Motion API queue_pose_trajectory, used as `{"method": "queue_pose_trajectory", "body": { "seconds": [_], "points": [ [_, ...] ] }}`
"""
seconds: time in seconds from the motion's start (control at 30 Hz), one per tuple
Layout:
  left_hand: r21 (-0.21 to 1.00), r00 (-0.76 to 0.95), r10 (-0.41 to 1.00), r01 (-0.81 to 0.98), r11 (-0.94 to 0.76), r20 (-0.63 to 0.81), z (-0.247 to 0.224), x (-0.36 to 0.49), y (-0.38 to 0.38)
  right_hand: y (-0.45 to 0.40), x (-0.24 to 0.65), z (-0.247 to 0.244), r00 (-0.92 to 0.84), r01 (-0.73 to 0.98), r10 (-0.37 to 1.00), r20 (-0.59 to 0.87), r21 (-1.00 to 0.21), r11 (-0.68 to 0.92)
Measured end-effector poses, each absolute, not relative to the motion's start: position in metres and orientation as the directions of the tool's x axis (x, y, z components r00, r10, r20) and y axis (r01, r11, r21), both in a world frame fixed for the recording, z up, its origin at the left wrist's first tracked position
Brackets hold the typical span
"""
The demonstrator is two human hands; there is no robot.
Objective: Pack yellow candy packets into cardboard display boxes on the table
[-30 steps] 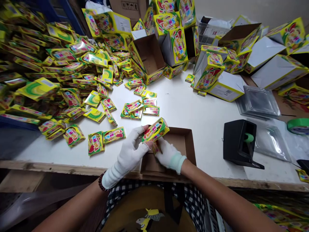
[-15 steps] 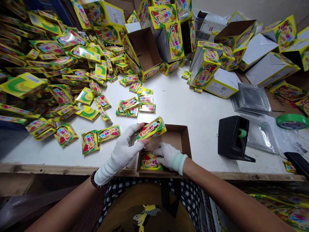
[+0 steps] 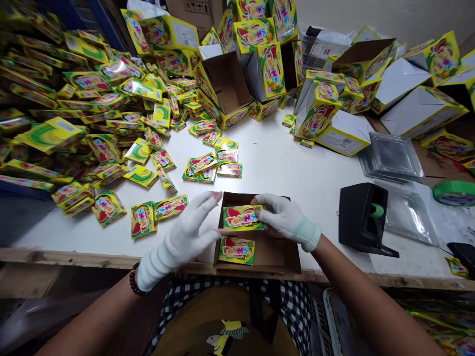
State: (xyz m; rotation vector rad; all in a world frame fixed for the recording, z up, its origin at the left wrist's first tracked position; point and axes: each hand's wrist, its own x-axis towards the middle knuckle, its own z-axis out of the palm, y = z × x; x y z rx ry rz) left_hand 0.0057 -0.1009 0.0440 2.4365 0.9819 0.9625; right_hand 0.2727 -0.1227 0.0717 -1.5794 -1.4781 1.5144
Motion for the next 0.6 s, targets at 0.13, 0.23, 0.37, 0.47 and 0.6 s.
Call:
{"method": "queue_pose_trajectory", "body": {
  "seconds": [0.13,0.23,0.37,0.47,0.6],
  "points": [
    [0.265,0.386,0.897,0.861,-0.434,0.213,0.03,-0.047,-0.079,-0.122,0.274,0.045,-0.147,0.511,0.852,-0.502,-0.777,-0.369],
    [-0.013,0.297,0.955,0.955,-0.297,-0.008,0.018,-0.08,-0.068,-0.12,0.265,0.022,-0.139,0.668,0.845,-0.516,-0.679,-0.305],
    [0.068,0.252,0.968,0.965,-0.252,0.007,0.008,-0.09,-0.064,-0.114,0.252,0.013,-0.166,0.849,0.891,-0.422,-0.521,-0.089],
    [0.431,0.224,0.943,0.847,-0.313,0.244,0.018,-0.071,-0.071,-0.112,0.248,0.027,-0.17,0.882,0.917,-0.362,-0.47,-0.021],
    [0.857,0.032,0.956,0.435,-0.277,0.293,0.048,-0.01,-0.096,-0.124,0.23,0.059,-0.223,0.788,0.961,-0.166,-0.611,0.078]
  ]
}}
